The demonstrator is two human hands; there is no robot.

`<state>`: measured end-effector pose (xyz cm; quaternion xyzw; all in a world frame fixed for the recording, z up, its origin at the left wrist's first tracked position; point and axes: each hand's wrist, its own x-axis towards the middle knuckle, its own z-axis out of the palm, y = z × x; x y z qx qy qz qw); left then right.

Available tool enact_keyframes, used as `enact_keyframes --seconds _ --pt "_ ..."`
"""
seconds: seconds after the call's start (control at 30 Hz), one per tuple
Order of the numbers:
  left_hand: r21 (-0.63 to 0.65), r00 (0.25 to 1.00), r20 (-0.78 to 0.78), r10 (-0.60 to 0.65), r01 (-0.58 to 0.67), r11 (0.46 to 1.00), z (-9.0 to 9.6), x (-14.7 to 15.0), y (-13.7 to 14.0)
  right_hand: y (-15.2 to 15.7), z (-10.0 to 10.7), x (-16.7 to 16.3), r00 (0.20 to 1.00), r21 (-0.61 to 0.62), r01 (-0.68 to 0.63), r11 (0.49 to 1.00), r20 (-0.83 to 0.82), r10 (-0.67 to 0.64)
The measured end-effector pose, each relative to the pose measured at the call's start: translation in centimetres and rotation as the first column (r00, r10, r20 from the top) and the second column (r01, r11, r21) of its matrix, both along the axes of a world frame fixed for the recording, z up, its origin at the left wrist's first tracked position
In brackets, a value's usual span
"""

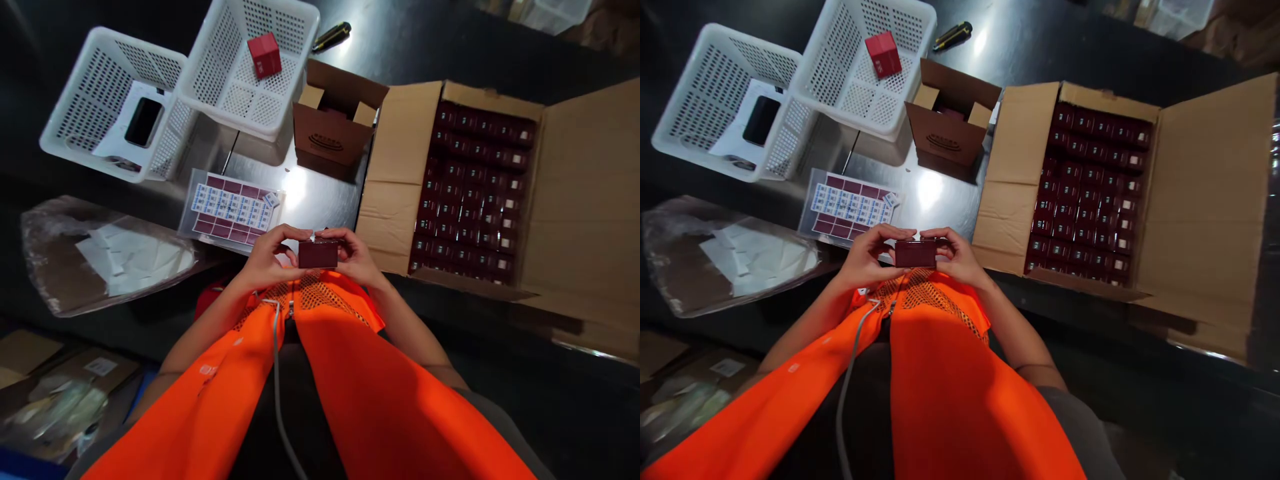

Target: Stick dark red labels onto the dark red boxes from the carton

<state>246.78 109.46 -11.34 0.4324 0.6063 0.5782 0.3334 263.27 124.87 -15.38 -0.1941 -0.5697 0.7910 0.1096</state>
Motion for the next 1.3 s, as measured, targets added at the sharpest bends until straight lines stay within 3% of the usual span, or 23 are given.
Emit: enact_keyframes --seconds 0.7,0.77,0.83,0.93,1.03,1.17,1.3 --pt "0.061 0.999 -0.029 -0.014 0.016 0.998 1.3 0.0 -0.3 -0.4 2.0 0.4 1.000 0.045 0.002 0.999 -0.015 -0.001" --pt "0.016 0.999 -0.029 -0.014 0.015 1.000 1.2 -0.1 -0.3 -0.2 2.1 0.5 0.999 0.104 -0.008 0.995 -0.038 0.012" --pt "-0.061 0.999 -0.049 -0.024 0.021 0.998 0.6 0.0 -0.2 0.1 1.9 0.6 0.999 0.270 -0.012 0.963 -0.046 0.025" --pt "-0.244 0.989 -0.124 -0.079 0.047 0.969 -1.4 0.1 -0.1 0.9 0.4 0.4 0.996 0.577 -0.083 0.813 0.034 0.078" --pt "-0.452 0.981 -0.149 -0.128 0.048 0.891 -4.5 -0.3 -1.0 1.7 -2.7 -0.5 0.973 0.675 -0.229 0.701 0.171 0.153" --pt "-0.620 0.990 -0.136 -0.025 -0.066 0.782 -8.3 -1.7 -4.8 2.7 -7.2 -2.7 0.932 0.698 -0.334 0.634 0.344 0.112" --pt "-0.728 0.981 -0.174 0.086 -0.187 0.659 -11.1 -3.3 -9.7 3.9 -10.6 -5.9 0.902 0.724 -0.259 0.639 0.417 -0.107"
